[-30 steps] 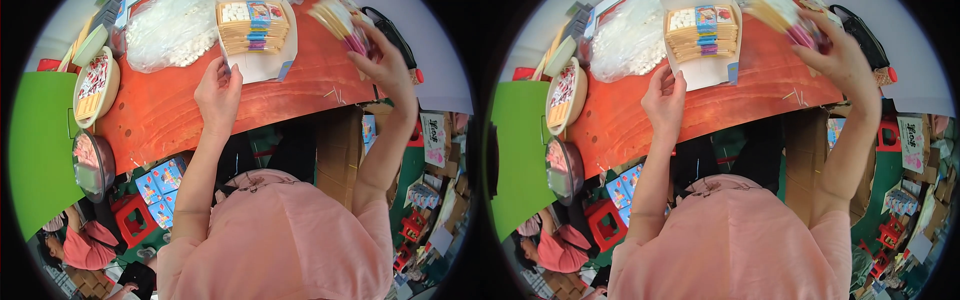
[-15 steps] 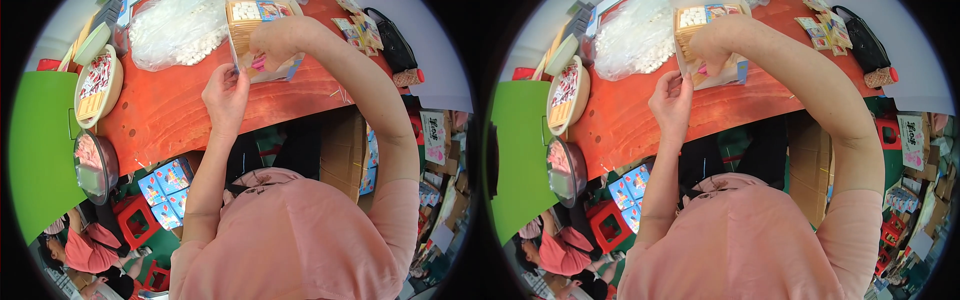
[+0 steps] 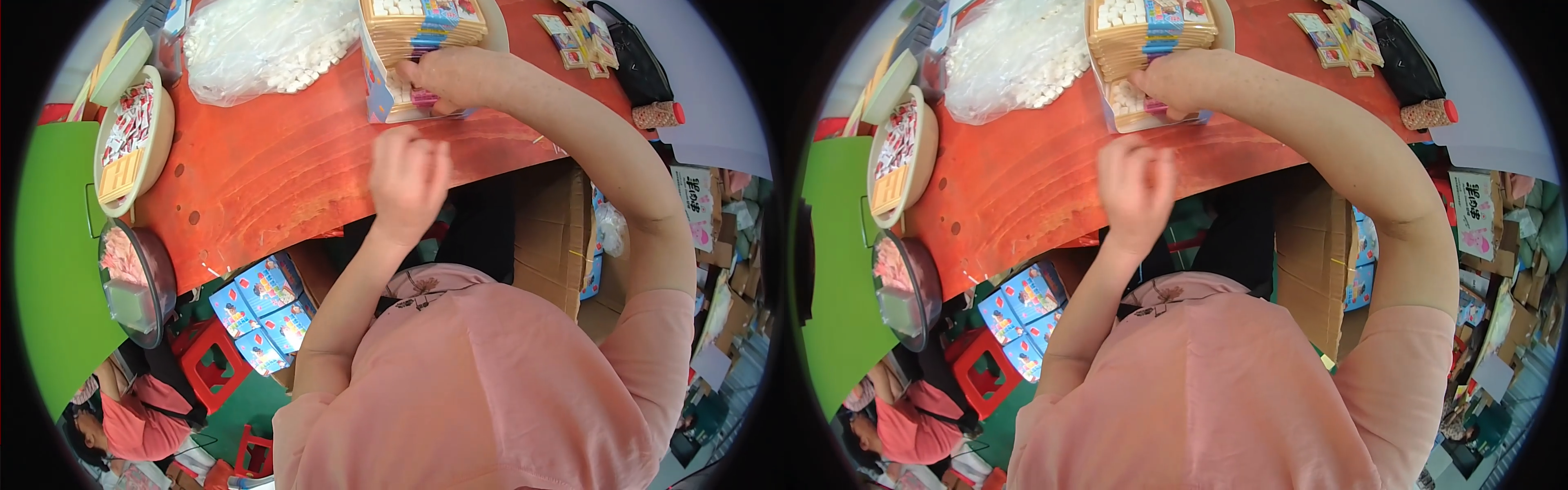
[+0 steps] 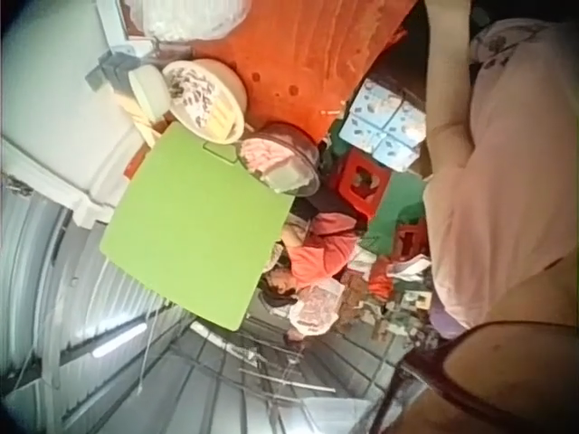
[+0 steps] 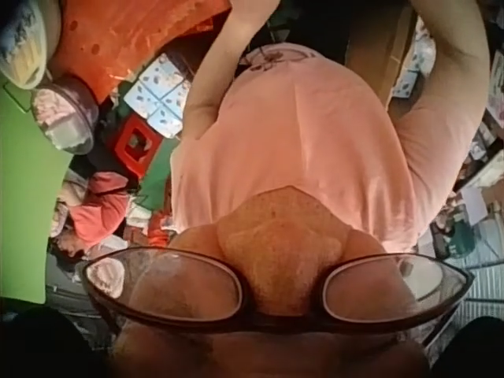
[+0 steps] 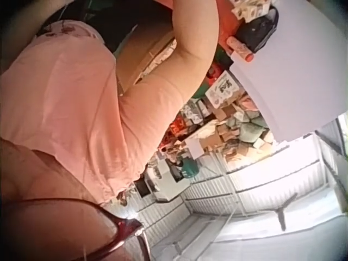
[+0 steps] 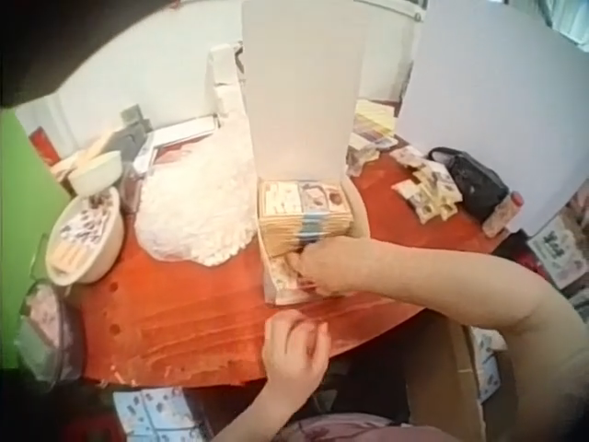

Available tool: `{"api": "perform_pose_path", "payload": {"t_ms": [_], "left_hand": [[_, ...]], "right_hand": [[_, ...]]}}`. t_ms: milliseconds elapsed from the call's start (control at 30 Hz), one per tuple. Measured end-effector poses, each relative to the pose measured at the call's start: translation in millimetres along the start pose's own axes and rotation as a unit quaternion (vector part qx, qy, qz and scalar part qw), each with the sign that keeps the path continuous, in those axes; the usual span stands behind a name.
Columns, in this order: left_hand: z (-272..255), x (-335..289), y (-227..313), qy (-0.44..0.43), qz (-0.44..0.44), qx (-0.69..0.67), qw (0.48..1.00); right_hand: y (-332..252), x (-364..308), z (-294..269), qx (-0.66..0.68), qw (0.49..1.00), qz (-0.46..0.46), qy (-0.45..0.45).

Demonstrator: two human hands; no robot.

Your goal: Folding small cardboard toy boxes and filling them with several packets of toys or snacks.

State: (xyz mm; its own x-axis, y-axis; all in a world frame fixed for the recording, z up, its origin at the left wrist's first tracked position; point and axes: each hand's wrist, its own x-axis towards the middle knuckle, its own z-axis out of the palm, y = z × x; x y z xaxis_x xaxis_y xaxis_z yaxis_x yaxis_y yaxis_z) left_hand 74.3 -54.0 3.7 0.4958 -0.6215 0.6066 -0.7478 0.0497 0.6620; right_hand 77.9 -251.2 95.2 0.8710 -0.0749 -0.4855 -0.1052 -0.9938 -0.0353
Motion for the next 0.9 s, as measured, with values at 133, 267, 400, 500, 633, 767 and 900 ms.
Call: {"api": "perform_pose_path", "payload": {"t_ms": [133,267,400,500,633,767,900], "left_hand": [[34,6,2,-0.023,0.064,0.070,0.995],[41,-3,-4,-0.008,0.005,0.031,0.999],[37,-4,-8,-0.036,0.020,0.050,0.998],[38,-5,-6,-0.036,0.040,0.050,0.997],[37,-6,-7,-0.029,0.063,0.063,0.996],[38,-7,-5,-0.038,0.030,0.078,0.996],[40,9,0,-0.043,0.045,0.115,0.991]], "right_hand": [[-4,-2,-10,-0.010,0.998,0.033,-0.056],[1,-7,10,-0.106,0.989,-0.019,0.099],[-17,4,10,-0.061,0.995,0.037,0.062],[-19,4,24,-0.054,0.997,0.047,0.039],[-23,-6,29,0.036,0.990,0.067,0.121],[10,1,1,0.067,0.998,-0.004,-0.005],[23,1,-15,0.111,0.989,0.049,-0.079]]}}
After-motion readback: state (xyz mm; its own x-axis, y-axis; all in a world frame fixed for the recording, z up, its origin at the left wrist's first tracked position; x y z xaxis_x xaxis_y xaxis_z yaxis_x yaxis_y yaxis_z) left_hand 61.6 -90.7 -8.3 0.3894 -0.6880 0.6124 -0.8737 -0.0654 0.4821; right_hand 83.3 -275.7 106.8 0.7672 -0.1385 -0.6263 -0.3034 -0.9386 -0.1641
